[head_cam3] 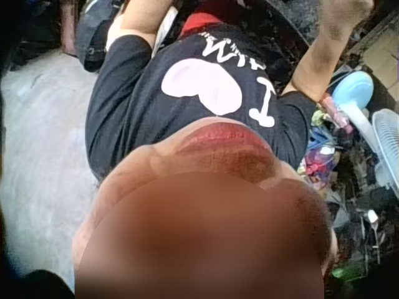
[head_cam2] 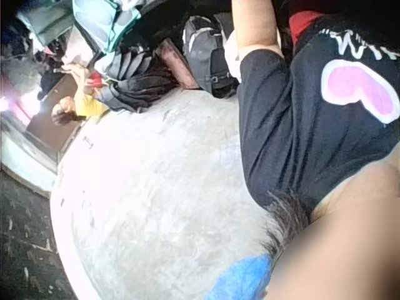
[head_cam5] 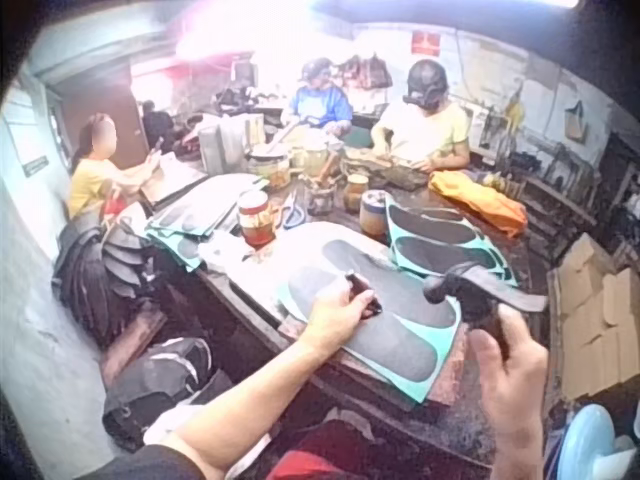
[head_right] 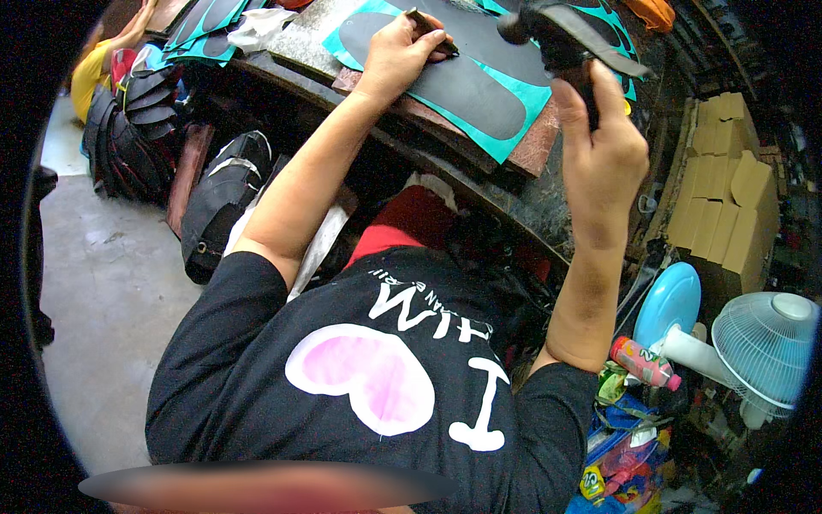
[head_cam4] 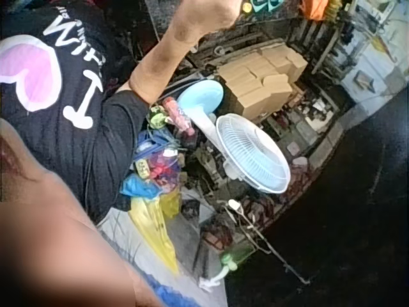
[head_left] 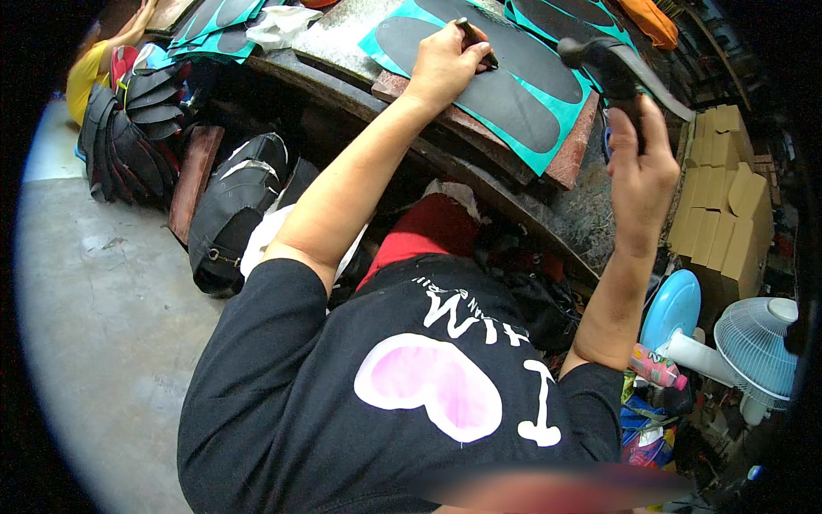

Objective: The person uses a hammer and a small metal tool to repeatedly tap along the edges of teal and black shoe insoles placed on a wooden block. They occasionally lift and reposition the insoles and wipe the work surface with a cloth while continuing the hammering.

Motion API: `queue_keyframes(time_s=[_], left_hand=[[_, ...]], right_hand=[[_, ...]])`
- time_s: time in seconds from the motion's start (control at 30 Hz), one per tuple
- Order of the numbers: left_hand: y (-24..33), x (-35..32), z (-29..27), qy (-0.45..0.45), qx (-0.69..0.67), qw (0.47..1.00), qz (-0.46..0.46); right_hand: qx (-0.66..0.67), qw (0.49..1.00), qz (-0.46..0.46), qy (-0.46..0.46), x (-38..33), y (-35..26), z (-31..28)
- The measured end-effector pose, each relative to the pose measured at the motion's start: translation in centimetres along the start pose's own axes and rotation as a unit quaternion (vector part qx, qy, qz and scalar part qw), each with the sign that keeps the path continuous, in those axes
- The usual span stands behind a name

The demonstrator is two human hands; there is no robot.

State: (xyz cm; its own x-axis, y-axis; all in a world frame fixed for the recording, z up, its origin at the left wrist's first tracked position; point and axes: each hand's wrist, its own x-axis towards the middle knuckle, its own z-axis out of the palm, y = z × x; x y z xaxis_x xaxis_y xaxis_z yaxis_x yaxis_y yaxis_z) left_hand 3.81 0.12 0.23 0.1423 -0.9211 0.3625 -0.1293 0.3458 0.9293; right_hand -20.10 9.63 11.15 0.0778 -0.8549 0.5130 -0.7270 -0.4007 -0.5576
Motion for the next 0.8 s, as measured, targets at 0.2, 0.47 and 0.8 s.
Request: queue_keyframes(time_s=[0.2, 0.47, 0.8], left_hand=[[1.5, -1.0, 0.9, 0.015, 0.236, 0.949, 0.208], [1.1, -0.7, 1.1, 0.033, -0.059, 0.997, -0.025], [2.2, -2.0, 2.3, -0.024, 0.299, 0.918, 0.258]], right_hand=[[0.058, 0.980, -0.161, 0.105, -0.2, -2.1, 0.8], [-0.076, 0.997, -0.010, -0.014, -0.9, 2.0, 2.1], [0.028, 0.993, -0.106, 0.051, -1.5, -0.6, 1.5]])
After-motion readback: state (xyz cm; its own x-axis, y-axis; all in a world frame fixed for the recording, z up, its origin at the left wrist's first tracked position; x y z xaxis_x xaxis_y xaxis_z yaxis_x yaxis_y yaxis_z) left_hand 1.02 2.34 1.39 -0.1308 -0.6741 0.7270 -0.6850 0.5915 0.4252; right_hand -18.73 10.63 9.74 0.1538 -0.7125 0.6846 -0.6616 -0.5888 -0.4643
